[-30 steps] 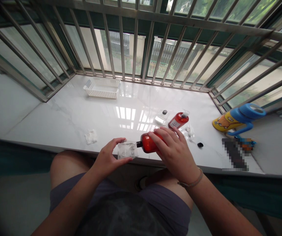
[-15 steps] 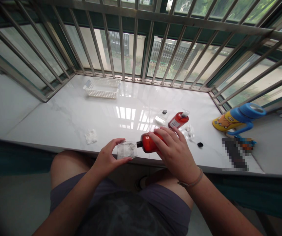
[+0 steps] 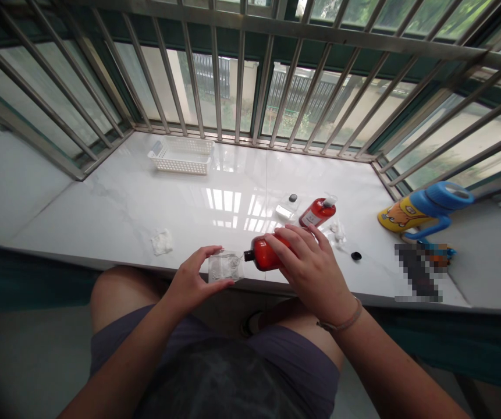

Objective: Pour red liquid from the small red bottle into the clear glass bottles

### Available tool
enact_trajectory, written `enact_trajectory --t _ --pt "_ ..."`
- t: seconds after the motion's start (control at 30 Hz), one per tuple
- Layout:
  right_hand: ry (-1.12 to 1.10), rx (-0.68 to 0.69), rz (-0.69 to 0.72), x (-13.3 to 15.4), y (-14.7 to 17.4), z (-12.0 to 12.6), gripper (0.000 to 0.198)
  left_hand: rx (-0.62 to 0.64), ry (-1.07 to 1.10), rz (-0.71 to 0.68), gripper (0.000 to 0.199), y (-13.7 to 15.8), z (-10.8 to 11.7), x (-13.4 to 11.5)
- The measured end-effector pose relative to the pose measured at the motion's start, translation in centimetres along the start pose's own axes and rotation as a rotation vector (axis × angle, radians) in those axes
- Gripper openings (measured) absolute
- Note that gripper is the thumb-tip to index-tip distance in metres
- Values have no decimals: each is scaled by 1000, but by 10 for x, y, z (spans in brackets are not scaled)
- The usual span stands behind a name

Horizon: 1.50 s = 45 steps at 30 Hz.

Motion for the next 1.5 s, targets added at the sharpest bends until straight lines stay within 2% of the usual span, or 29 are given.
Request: enact_trajectory --t 0.43,0.77,1.5 --pt "6 1 4 -1 1 -1 54 6 -6 7 70 2 -2 4" --pt "11 -5 4 1 2 -2 49 28 20 48 72 3 -10 18" --pt "30 -2 5 2 3 -3 45 20 83 60 75 8 -17 32"
Point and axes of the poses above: each hand's wrist, its own y-axis away from the middle knuckle, its own z-axis out of the back of the hand, x = y × z, the point moved 3 cm from there along -y, towards the middle knuckle, and after that the axes turned 7 degrees about -x, right-handed, at the moved point
